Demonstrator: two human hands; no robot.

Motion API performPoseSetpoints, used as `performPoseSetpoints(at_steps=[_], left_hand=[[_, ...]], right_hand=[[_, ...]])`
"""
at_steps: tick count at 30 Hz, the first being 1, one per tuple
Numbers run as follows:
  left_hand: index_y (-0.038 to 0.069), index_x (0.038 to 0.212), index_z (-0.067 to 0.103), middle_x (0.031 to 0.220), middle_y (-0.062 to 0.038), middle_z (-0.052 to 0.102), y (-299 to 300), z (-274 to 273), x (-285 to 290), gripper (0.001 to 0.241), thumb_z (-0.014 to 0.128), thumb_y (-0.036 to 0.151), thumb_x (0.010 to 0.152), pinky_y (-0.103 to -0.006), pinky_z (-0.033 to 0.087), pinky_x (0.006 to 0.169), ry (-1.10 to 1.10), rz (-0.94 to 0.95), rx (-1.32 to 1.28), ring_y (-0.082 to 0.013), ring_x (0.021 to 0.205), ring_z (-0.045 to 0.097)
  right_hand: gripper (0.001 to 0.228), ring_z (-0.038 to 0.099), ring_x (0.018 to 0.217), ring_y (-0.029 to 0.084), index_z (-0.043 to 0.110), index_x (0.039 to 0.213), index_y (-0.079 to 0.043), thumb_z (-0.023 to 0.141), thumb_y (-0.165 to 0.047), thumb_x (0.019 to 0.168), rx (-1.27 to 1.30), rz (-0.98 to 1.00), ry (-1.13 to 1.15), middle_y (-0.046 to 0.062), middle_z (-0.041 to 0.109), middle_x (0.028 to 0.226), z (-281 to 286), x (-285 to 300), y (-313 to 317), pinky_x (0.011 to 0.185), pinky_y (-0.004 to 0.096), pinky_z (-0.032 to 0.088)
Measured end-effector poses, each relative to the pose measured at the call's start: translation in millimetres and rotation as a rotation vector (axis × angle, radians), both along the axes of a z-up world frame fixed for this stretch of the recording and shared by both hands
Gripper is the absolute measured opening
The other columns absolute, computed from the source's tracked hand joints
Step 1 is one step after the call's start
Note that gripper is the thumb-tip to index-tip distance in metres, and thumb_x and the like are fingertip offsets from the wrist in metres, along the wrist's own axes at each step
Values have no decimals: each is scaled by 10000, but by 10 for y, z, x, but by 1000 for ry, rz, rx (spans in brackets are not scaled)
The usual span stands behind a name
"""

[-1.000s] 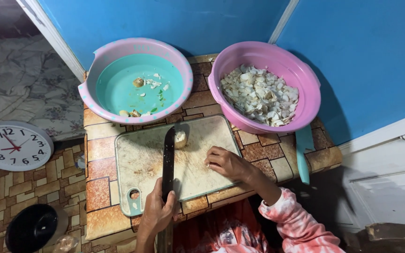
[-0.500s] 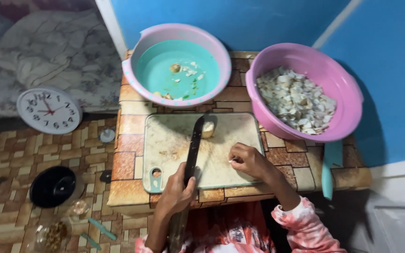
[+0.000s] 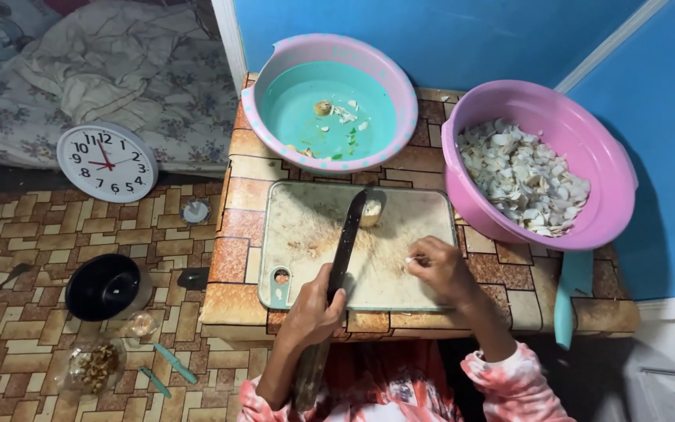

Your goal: Peeling and slicing garlic cloves on a cutting board using a knife.

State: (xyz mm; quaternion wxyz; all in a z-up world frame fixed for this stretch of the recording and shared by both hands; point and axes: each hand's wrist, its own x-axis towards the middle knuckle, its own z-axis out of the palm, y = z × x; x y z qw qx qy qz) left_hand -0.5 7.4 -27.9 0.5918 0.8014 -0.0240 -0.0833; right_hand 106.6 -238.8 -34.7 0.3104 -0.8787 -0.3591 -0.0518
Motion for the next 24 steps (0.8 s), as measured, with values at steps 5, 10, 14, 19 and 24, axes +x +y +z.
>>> performPoseSetpoints(at_steps=[5,10,14,19,24], left_hand=[[74,1031,424,506,-57,513,-1,201,-1,181,387,144,867,-314,409,323,69,-10,-30,-167,341,507],[65,1080,410,473,-53,529,-5,255,12,213,381,128,878,-297,454,301,141,-18,-92,-164,324,538],[64,1071,414,484,-47,525,-18,279,-5,211,367,131,877,-288,448,294,124,-18,-77,-153,319,520],[62,1076,413,457,-56,524,-10,292,8,211,372,119,877,-292,449,302,159,-5,-93,-156,315,518],[59,1085,411,467,-37,529,-7,213,15,218,371,137,885,-284,453,293,102,-27,-54,-154,318,532]], right_hand=[[127,610,764,177,574,831,-42,668,35,796,213,-202,-150,93,629,873,901,27,-170,674,231,545],[123,640,746,288,576,907,81,680,146,916,334,-321,-808,207,627,866,1182,479,-677,583,317,536],[451,445,1110,349,488,1212,-12,669,-14,800,-166,-536,-102,214,389,1266,1189,647,-780,909,464,398],[274,500,1102,317,629,1111,-38,519,6,863,-137,-622,26,191,476,1327,913,754,-1017,772,369,500],[236,626,734,220,657,700,-94,832,-238,765,-283,-706,-256,52,687,815,585,886,-1309,608,389,480]])
